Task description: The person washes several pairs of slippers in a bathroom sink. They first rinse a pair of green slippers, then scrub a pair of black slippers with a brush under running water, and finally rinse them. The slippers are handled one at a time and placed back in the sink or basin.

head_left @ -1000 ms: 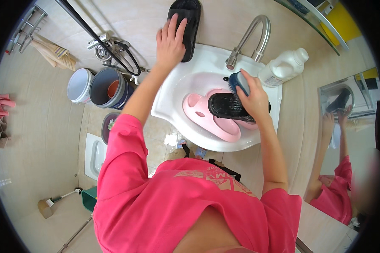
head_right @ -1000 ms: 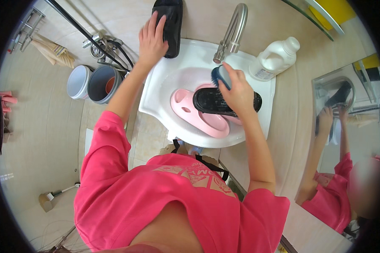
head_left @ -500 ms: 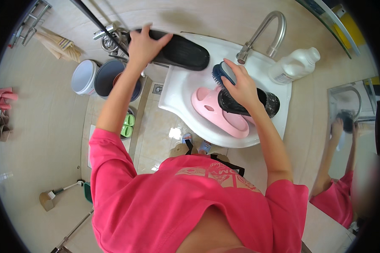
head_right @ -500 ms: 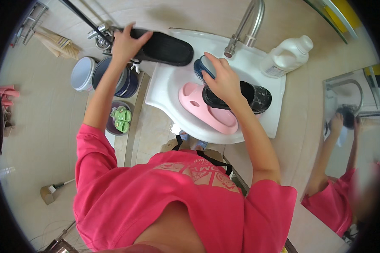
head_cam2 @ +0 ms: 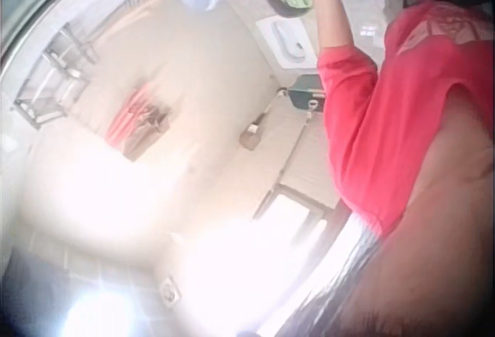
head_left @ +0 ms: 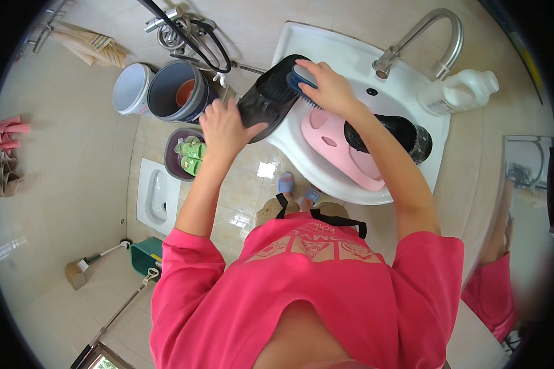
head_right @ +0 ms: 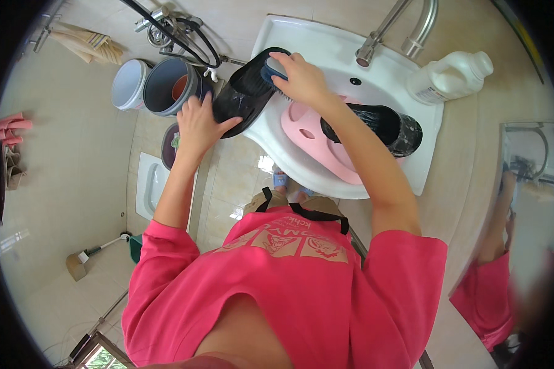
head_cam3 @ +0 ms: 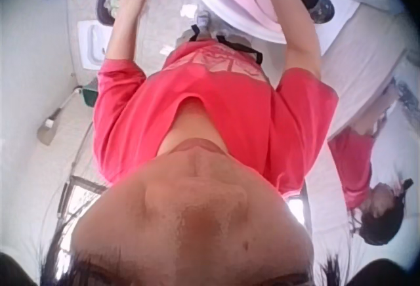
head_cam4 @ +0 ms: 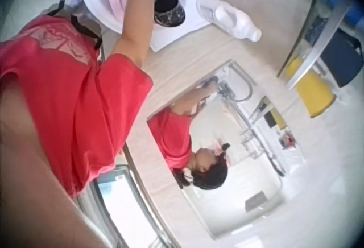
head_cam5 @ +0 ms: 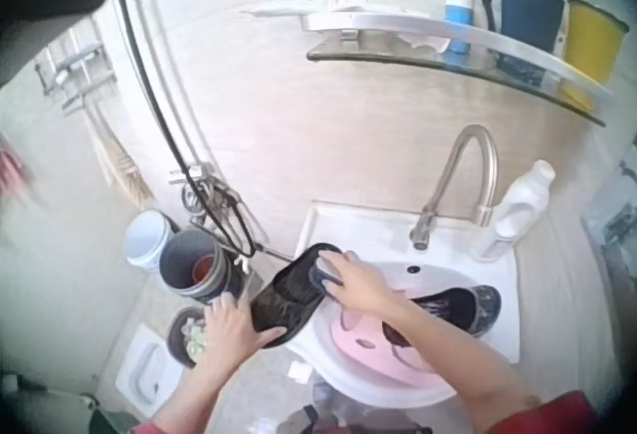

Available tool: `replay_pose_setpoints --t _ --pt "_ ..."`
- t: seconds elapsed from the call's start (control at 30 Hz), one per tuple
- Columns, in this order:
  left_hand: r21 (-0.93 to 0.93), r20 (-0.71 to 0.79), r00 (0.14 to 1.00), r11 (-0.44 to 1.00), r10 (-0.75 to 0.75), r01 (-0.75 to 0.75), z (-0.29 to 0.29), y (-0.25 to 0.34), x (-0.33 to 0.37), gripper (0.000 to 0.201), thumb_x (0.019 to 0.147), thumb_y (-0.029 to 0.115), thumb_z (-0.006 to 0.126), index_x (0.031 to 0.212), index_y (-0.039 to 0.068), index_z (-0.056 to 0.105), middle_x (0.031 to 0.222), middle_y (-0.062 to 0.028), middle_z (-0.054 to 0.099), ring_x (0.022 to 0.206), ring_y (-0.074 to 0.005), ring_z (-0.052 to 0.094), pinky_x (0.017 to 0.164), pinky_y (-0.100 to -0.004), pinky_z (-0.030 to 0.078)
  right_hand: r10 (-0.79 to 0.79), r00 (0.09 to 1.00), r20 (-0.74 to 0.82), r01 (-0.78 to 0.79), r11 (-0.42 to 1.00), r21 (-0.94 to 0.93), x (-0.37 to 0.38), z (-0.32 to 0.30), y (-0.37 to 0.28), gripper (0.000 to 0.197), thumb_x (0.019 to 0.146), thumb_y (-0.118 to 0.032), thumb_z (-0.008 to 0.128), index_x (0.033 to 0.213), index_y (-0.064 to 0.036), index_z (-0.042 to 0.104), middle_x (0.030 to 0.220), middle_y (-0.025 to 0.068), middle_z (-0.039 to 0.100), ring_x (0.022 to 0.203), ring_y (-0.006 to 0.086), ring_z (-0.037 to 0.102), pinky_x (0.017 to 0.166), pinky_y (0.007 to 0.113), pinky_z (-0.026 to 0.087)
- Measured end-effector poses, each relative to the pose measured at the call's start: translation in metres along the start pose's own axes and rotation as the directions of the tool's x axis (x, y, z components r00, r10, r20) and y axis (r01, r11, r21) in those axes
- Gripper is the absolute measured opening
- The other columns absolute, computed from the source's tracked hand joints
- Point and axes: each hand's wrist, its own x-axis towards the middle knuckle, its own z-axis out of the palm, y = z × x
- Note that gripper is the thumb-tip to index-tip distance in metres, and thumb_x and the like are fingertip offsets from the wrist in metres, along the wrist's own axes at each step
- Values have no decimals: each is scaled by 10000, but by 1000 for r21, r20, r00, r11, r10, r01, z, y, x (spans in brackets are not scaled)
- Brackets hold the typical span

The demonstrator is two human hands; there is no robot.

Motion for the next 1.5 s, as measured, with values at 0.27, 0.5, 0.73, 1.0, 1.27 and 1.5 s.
replay_pose_setpoints --t 0.27,0.5,0.73,1.0,1.27,1.5 --pt "-229 -1 1000 973 13 -13 34 34 -7 1064 430 412 801 1253 -43 301 1054 -151 507 954 -307 513 792 -437 399 -167 968 -186 171 985 8 25 11 -15 540 728 -276 601 1221 -143 423 1057 142 524 905 332 559 759 385 465" --pt "-226 -140 990 973 7 -38 43 34 -20 1083 396 378 823 1245 -28 289 1055 -152 488 938 -311 511 709 -423 422 -615 775 147 589 787 183 13 13 -8 477 675 -233 665 1113 -133 505 1050 48 576 905 239 576 743 340 473" --pt "-243 -135 991 969 16 -49 44 32 -19 1069 399 388 810 1241 -20 293 1059 -155 483 946 -318 509 710 -427 417 -797 588 141 809 585 -65 45 22 11 501 695 -237 682 1153 -176 489 1032 12 536 916 238 536 728 351 457" --pt "-249 -158 987 967 20 -60 48 31 -20 1084 401 399 810 1246 -29 283 1078 -164 476 960 -326 506 715 -436 422 -599 779 183 626 727 -282 69 -10 32 498 678 -210 679 1141 -177 499 1006 13 544 875 238 544 707 366 450" --pt "-245 -132 991 970 -19 -14 49 34 -19 1101 401 416 807 1250 -41 276 1072 -161 476 953 -319 506 713 -429 425 -772 574 273 785 614 88 37 14 -6 526 615 -140 692 1114 -137 522 1044 55 546 959 255 526 800 361 422" --pt "-213 -142 990 976 9 -40 48 33 -20 1117 386 420 813 1249 -45 278 1083 -165 473 949 -319 507 714 -425 424 -656 681 325 728 653 -209 78 -32 41 548 626 -140 692 1145 -155 517 1021 39 544 939 233 517 784 352 406"
